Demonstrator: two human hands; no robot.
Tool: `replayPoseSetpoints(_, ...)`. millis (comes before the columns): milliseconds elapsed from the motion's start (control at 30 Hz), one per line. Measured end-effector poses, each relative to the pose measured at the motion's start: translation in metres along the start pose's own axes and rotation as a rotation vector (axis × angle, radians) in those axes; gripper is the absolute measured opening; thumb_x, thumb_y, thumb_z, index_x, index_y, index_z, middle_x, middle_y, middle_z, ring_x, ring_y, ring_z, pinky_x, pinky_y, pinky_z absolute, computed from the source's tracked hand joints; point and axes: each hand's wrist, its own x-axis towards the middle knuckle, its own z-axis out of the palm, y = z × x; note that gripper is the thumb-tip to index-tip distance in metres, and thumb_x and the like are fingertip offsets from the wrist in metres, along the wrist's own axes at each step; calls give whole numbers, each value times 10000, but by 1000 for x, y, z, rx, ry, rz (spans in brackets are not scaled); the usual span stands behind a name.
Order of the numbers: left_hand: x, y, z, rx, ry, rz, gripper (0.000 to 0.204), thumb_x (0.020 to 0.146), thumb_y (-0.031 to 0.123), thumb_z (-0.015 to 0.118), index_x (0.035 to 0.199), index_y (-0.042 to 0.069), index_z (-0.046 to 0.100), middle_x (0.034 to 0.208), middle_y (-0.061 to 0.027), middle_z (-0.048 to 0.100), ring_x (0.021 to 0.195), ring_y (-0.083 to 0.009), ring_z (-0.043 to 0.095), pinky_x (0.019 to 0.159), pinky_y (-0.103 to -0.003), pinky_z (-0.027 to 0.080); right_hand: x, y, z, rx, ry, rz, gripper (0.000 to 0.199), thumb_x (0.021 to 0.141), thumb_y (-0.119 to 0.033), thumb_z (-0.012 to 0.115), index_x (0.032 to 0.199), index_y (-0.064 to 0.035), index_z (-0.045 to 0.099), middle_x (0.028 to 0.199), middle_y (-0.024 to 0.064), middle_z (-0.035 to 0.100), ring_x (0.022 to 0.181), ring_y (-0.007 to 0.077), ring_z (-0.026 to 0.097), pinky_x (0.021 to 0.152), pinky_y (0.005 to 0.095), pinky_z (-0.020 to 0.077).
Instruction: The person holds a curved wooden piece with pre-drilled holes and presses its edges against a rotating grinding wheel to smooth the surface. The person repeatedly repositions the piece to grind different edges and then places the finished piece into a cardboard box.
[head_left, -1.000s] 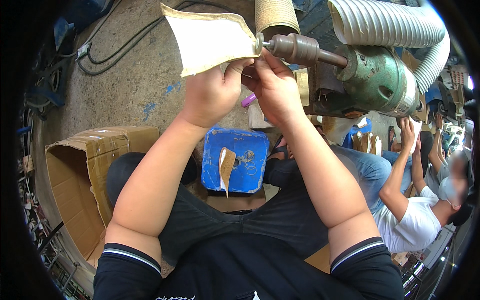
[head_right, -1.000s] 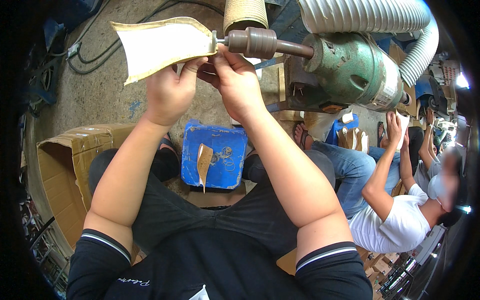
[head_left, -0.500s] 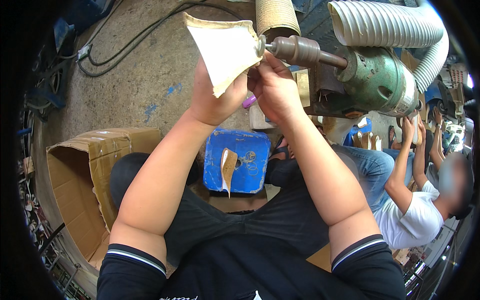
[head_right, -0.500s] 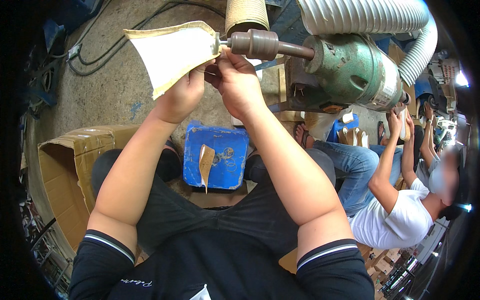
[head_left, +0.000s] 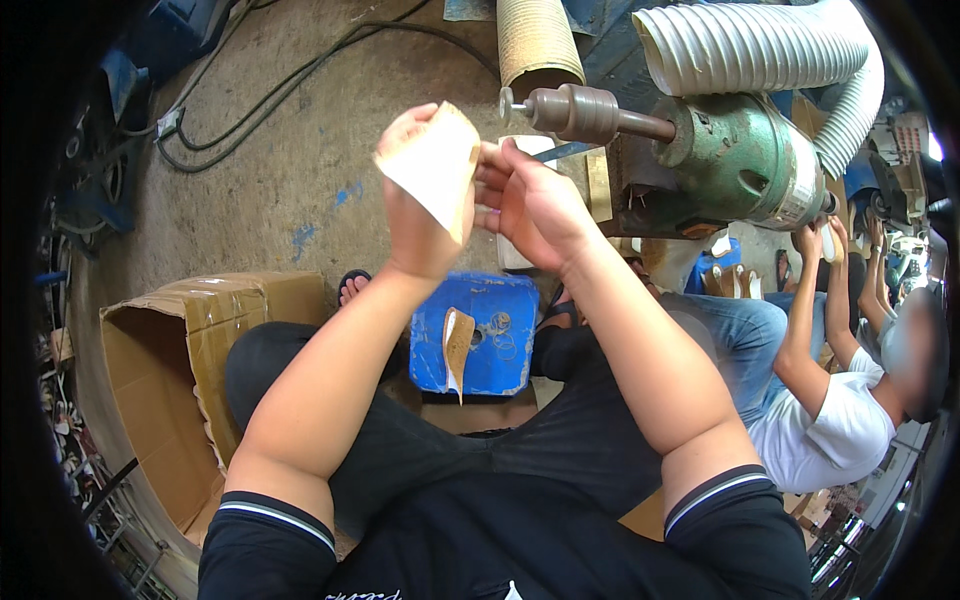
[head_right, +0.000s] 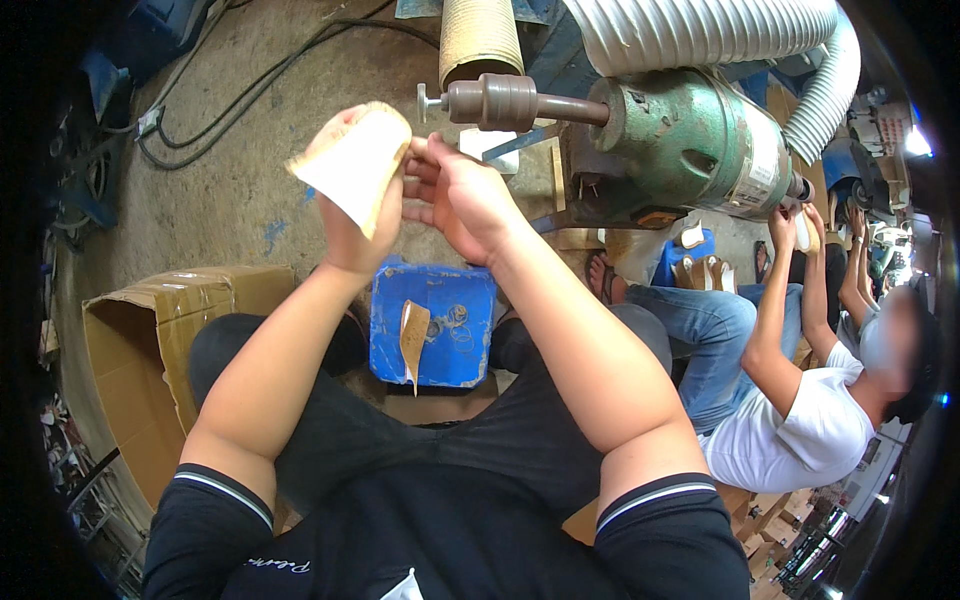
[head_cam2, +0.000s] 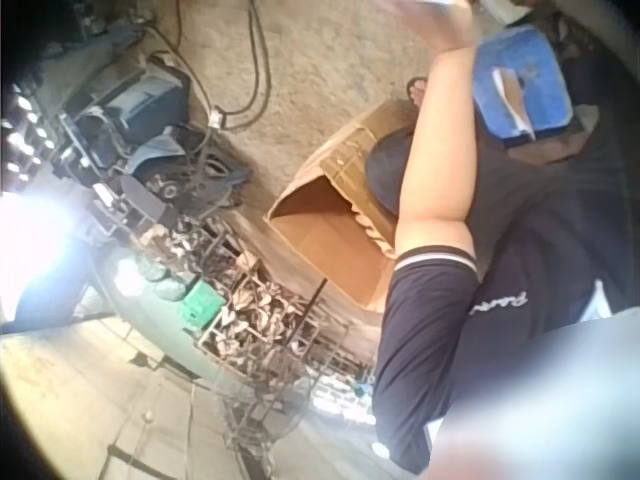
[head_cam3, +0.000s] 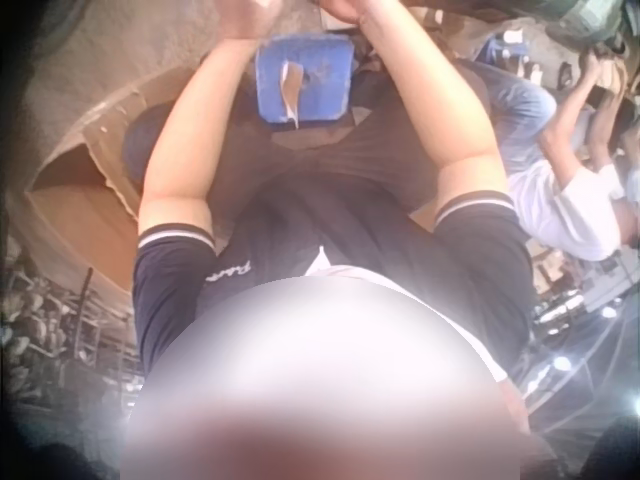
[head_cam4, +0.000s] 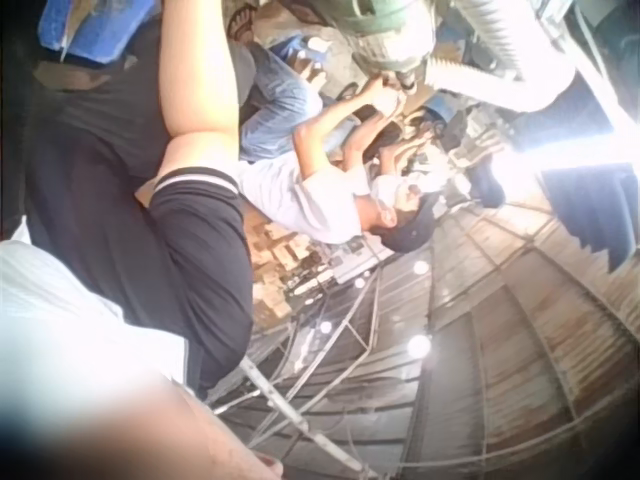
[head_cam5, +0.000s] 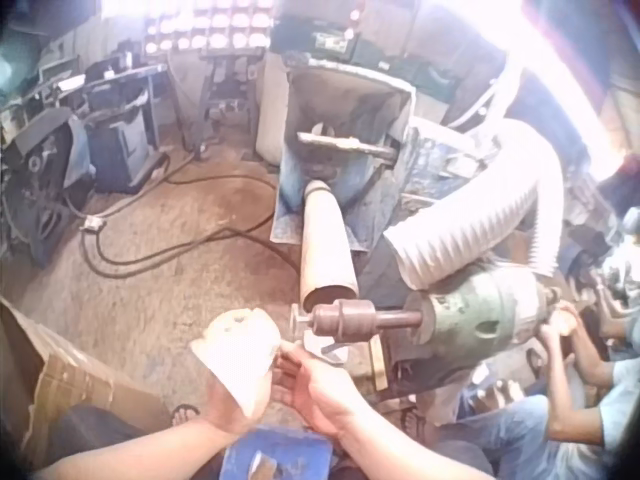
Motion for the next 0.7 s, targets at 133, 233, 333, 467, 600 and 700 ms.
replayPoseSetpoints(133, -28, 23, 1, 47, 114, 117, 535, 876, 50, 788, 1351, 31, 542, 1469, -182, 504, 1287, -291, 592, 1071, -424, 515, -22, 2, 4, -134, -124, -76, 609, 1034, -168, 645, 1591, -57, 427, 1385, 81, 627, 1303, 192, 608, 1086, 425, 529)
replayPoseSetpoints(233, -36, 29, -17, -185, -64, -11, 453, 926, 0, 689, 1354, 18, 540, 1492, -198, 531, 1353, -313, 581, 1125, -431, 491, -28, -1, 1, -159, -124, -17, 678, 1005, -112, 689, 1611, -41, 394, 1387, 101, 629, 1248, 180, 649, 1048, 372, 565)
replayPoseSetpoints(333, -27, 21, -31, -382, -15, -375, 391, 1091, 91, 490, 1473, 8, 502, 1540, -174, 540, 1429, -275, 537, 1189, -415, 439, -34, -3, 0, -167, -181, 14, 722, 1009, -145, 725, 1630, -38, 373, 1381, 132, 651, 1235, 184, 666, 1033, 346, 576)
replayPoseSetpoints(467, -12, 18, -25, -1042, -91, -788, 572, 1185, 426, 333, 1497, -17, 514, 1424, -187, 634, 1309, -290, 641, 1124, -428, 521, -44, 2, 20, -157, -192, -71, 722, 999, -149, 774, 1601, -5, 402, 1361, 105, 668, 1238, 168, 667, 1010, 339, 586)
replayPoseSetpoints(600, -7, 31, -26, -1143, -132, -855, 635, 1180, 500, 313, 1436, -21, 571, 1280, -183, 708, 1116, -282, 742, 983, -421, 620, -61, -6, 34, -231, -138, -64, 757, 1002, -155, 778, 1621, -3, 368, 1325, 115, 706, 1166, 171, 706, 996, 345, 586)
replayPoseSetpoints(700, -7, 39, -28, -1089, -185, -869, 610, 1178, 499, 327, 1403, -2, 593, 1227, -165, 724, 1061, -260, 755, 926, -391, 639, -72, -8, 35, -245, -133, -43, 812, 1017, -154, 762, 1649, 13, 281, 1267, 131, 733, 1125, 181, 725, 981, 341, 586)
